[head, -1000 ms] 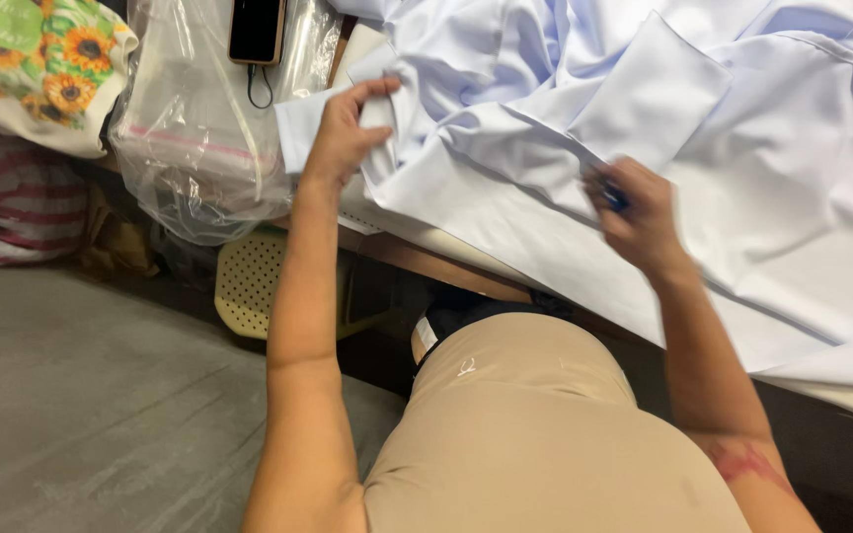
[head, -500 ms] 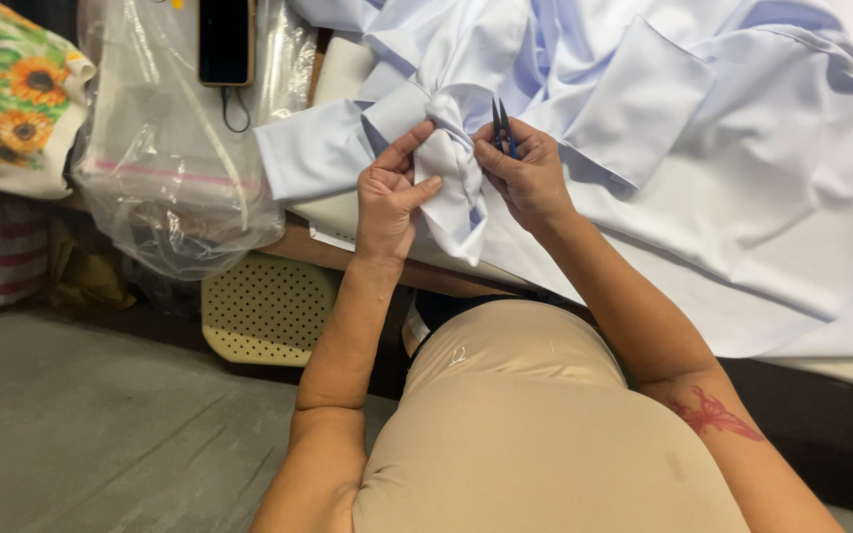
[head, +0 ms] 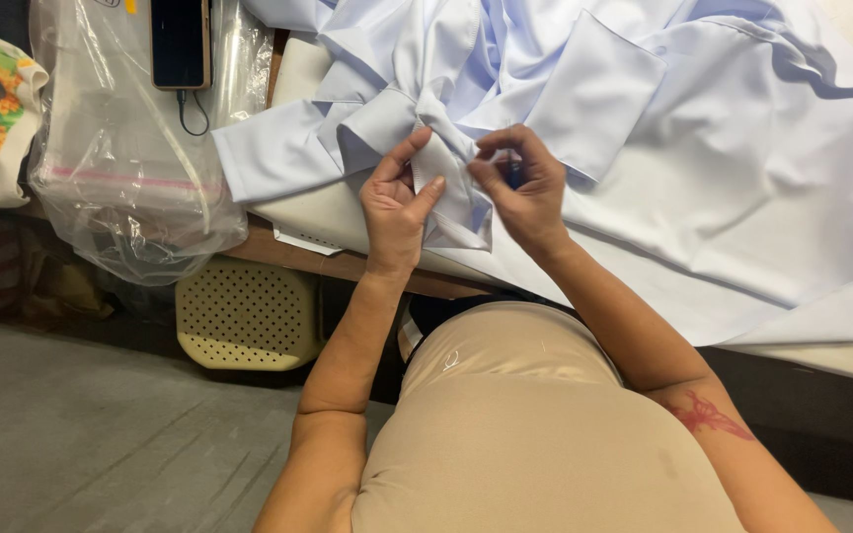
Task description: The person uses small scissors to trim loose threads from a white garment laid on a worktable. They repeatedly reposition the fabric to access different areas, including the collar, sleeves, and hem, and snip visible thread ends.
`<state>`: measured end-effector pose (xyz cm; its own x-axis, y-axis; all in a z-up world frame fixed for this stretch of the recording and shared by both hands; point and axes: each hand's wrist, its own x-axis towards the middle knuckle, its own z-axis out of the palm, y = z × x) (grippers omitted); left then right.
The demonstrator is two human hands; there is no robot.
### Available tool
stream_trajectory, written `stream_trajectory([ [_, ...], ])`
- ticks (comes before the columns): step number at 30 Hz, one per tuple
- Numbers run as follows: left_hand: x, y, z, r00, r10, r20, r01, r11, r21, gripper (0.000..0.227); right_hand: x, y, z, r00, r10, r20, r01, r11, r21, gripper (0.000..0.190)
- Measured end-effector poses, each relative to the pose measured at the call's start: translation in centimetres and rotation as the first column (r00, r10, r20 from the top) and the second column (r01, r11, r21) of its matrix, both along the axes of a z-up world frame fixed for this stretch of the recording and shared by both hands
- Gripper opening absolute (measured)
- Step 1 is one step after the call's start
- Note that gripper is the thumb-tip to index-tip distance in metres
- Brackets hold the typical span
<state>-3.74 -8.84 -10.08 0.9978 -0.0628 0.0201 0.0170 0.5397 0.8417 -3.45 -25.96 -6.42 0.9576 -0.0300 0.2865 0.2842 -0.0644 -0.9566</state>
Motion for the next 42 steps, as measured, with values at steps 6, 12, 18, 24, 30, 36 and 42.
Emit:
stream_trajectory([
  [6,-1.2,-1.5,0.2,0.995,0.028,0.096,-0.035,0.996,0.077,0.057,1.2,-0.3,-1.5,0.99,0.111,-0.087,-0.124,0.98,-0.155,0.009],
  [12,-0.8,-1.7,0.4,0.998,0.036,-0.048,-0.042,0.992,-0.118,0.063,1.7,-2.6,-2.9,0.837,0.317,-0.446,-0.114,0.898,0.425,0.012],
  [18,-0.6,-1.4,1.2,0.997,0.054,-0.051,-0.058,0.994,-0.096,0.063,1.7,-3.0,-2.1,0.88,0.305,-0.364,-0.144,0.902,0.406,0.013],
  [24,-0.8,-1.8,1.7,0.994,0.109,-0.018,-0.108,0.994,0.025,0.062,0.9,-3.6,-0.4,0.91,0.334,-0.246,-0.207,0.879,0.43,0.014],
  [30,-0.9,-1.8,1.5,0.989,0.13,0.077,-0.141,0.975,0.17,0.059,0.9,-4.9,1.1,0.83,0.546,-0.115,-0.324,0.639,0.697,0.018],
  [36,-0.9,-1.4,2.1,0.964,0.146,0.22,-0.223,0.898,0.379,0.058,-0.6,-8.2,7.1,0.775,0.628,0.068,-0.514,0.565,0.645,0.008],
  [42,-1.6,-2.0,3.5,0.977,0.086,0.194,-0.155,0.913,0.377,0.059,0.5,-3.8,4.2,0.907,0.414,0.076,-0.336,0.821,-0.461,0.034],
])
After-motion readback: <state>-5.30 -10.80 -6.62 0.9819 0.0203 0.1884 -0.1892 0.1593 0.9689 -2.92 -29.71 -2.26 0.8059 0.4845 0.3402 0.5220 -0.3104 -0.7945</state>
